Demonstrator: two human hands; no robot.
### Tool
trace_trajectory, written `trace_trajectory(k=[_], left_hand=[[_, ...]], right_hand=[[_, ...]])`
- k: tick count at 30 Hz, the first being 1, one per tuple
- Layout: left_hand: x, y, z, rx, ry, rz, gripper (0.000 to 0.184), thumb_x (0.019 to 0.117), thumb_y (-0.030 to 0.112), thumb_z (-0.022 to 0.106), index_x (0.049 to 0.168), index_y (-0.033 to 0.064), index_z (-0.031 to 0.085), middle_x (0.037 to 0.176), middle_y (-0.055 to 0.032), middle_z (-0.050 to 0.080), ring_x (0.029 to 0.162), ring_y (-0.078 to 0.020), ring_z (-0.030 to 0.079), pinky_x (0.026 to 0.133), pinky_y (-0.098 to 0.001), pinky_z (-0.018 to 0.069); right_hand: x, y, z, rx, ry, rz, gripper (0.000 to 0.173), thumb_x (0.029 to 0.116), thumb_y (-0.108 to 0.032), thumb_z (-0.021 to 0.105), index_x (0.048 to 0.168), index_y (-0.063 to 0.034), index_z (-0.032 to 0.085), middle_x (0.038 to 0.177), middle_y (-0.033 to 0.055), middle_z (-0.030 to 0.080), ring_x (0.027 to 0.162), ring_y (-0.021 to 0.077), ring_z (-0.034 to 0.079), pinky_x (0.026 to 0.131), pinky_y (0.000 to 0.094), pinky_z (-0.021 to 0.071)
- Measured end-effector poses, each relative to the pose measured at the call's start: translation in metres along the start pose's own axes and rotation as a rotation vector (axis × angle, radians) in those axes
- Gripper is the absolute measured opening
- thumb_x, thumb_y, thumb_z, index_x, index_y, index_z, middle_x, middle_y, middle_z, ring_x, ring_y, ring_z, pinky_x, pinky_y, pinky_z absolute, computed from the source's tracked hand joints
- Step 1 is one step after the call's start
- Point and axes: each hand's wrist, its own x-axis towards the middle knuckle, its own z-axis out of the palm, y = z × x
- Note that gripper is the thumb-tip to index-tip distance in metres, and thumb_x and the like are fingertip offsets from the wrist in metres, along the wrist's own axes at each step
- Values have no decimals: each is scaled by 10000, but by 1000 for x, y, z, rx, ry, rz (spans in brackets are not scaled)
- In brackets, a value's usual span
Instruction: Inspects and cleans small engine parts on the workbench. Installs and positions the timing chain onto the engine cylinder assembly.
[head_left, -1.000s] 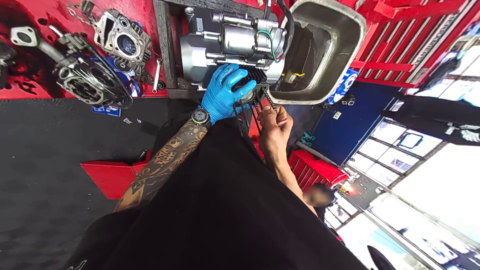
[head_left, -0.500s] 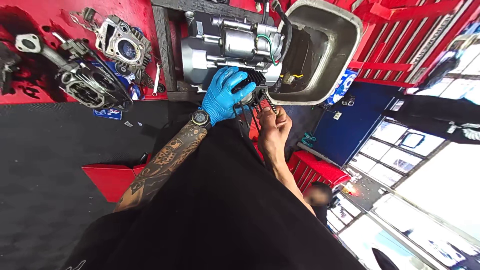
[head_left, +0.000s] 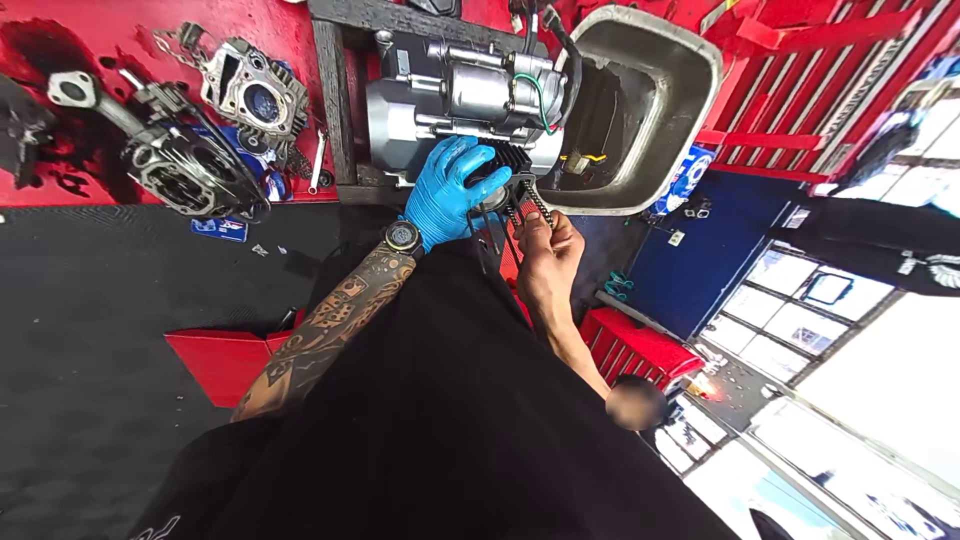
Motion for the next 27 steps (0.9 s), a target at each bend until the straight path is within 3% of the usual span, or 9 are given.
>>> trace_trajectory(k=[5, 8, 11, 14, 18, 21, 27], left_hand=[[1, 3, -2, 1, -51, -22, 612, 848, 575, 747, 1359, 250, 662, 1379, -182, 619, 1356, -423, 509, 1160, -579, 359], [7, 7, -10, -26, -131, -74, 644, 808, 542, 803, 1362, 244, 664, 1422, -187, 600, 1369, -447, 496, 1155, -614, 362], [6, 7, -10, 10, -91, -104, 630, 772, 544, 833, 1319, 262, 696, 1436, -160, 593, 1383, -402, 488, 1178, -580, 356], [4, 9, -3, 33, -56, -83, 631, 765, 565, 835, 1298, 248, 715, 1440, -171, 590, 1390, -396, 487, 1181, -573, 356], [11, 16, -15, 20, -105, -102, 617, 785, 527, 835, 1296, 202, 720, 1436, -192, 594, 1398, -410, 485, 1186, -565, 355], [14, 19, -26, 22, -188, -123, 668, 803, 532, 823, 1357, 187, 681, 1473, -186, 565, 1423, -400, 461, 1197, -552, 345], [20, 15, -44, 12, -359, -134, 885, 783, 574, 821, 1477, 92, 555, 1546, -167, 502, 1479, -344, 405, 1234, -498, 298]], right_hand=[[0, 4, -3, -5, -1, -34, 265, 1020, -147, 563, 768, -131, 483, 601, -16, 476, 500, 96, 450, 482, 266, 400], [0, 9, -8, 8, -37, -109, 197, 1042, -168, 532, 864, -99, 584, 673, -46, 566, 607, 83, 562, 600, 295, 512], [-1, 25, -10, 140, -86, -186, 265, 1078, -279, 429, 886, -180, 582, 691, -114, 557, 633, 46, 555, 614, 261, 505], [-4, 40, -12, 205, -101, -307, 311, 1092, -429, 408, 891, -251, 564, 685, -165, 512, 633, 7, 525, 634, 226, 484], [-9, 52, -6, 228, -32, -400, 244, 1099, -307, 399, 969, -194, 572, 723, -158, 520, 663, 4, 534, 675, 227, 493], [-13, 58, -4, 182, 37, -407, 192, 1089, -180, 405, 1008, -122, 569, 816, -128, 598, 744, 3, 608, 711, 217, 540], [-27, 65, 7, 74, 163, -400, 234, 1085, -109, 400, 1066, 57, 563, 951, 23, 640, 888, 52, 655, 837, 253, 574]])
